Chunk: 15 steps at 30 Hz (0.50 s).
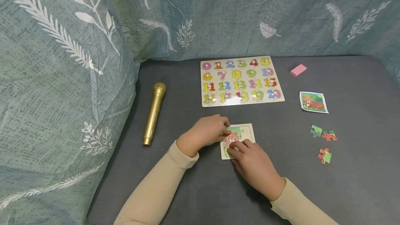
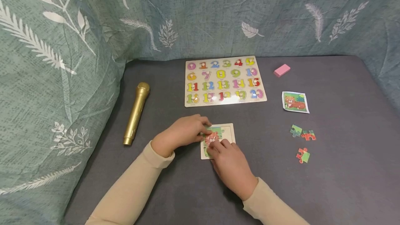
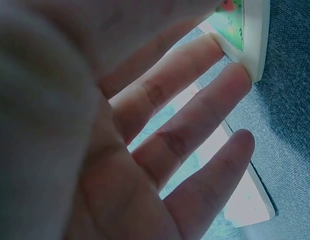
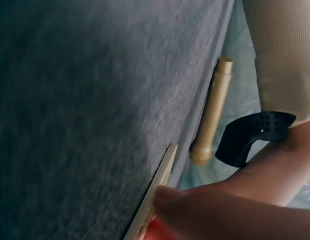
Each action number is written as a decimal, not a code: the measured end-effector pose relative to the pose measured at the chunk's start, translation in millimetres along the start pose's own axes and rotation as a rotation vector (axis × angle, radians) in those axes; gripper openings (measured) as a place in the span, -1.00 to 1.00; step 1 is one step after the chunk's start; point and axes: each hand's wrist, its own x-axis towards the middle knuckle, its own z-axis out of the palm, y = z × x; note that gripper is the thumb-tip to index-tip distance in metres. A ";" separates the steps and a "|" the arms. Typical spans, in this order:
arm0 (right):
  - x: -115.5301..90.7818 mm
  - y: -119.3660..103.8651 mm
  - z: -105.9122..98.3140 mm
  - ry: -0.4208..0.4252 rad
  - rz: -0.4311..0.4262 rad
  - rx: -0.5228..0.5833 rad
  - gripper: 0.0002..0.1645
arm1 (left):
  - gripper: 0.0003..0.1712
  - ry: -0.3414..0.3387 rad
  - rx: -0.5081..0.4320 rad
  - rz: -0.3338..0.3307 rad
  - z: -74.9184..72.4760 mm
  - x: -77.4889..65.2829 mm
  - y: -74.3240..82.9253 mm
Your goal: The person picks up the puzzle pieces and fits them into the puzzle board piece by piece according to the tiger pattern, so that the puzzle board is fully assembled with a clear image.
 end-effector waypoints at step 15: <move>-4.5 3.3 -1.2 -0.083 -0.057 -0.105 -0.52 | -0.65 -0.001 0.007 -0.010 -1.1 0.5 2.7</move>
